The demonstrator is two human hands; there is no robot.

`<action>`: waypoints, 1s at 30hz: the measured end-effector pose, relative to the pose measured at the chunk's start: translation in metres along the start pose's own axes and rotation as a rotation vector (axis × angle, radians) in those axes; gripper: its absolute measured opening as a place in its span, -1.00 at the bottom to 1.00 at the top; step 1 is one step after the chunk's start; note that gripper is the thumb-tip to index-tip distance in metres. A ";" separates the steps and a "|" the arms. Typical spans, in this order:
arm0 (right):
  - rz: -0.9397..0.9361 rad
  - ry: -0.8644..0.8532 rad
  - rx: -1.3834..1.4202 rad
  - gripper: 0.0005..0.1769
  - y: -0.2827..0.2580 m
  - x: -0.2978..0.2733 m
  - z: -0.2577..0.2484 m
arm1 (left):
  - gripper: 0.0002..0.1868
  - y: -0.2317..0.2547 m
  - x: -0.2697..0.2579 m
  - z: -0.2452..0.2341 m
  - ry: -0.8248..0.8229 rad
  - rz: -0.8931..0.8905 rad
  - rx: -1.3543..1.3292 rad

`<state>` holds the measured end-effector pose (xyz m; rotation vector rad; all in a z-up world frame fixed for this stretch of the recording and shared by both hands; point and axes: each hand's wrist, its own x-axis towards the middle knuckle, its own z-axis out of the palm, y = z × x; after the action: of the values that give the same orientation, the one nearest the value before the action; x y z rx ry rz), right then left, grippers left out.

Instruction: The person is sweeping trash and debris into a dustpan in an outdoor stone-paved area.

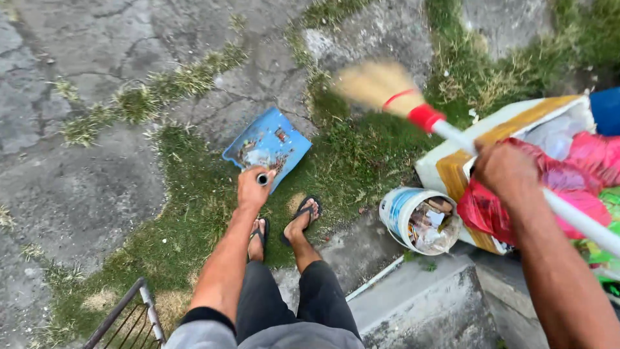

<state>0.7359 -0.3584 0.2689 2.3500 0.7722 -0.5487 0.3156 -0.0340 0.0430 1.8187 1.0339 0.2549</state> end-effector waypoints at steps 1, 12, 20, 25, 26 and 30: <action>0.047 0.013 -0.014 -0.48 0.008 0.011 0.000 | -0.75 0.010 0.008 0.011 -0.033 -0.003 0.037; -0.127 -0.050 -0.061 -0.69 0.019 0.046 0.093 | -0.85 0.025 0.054 0.108 -0.159 -0.040 0.208; -0.227 -0.202 0.102 -0.38 0.072 -0.082 0.006 | -0.84 0.030 0.059 0.104 -0.190 -0.129 0.201; -0.025 -0.247 -0.080 -0.46 0.066 -0.079 -0.018 | -0.89 0.041 0.056 0.092 -0.234 -0.149 0.224; -0.029 -0.246 -0.079 -0.46 0.055 -0.063 -0.014 | -0.89 0.036 0.057 0.094 -0.231 -0.151 0.227; 0.016 -0.119 -0.027 -0.60 0.017 0.009 0.049 | -0.82 0.027 0.060 0.103 -0.235 -0.143 0.189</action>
<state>0.7443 -0.3973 0.2349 2.2736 0.7016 -0.6611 0.4260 -0.0603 -0.0009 1.8787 1.0421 -0.1446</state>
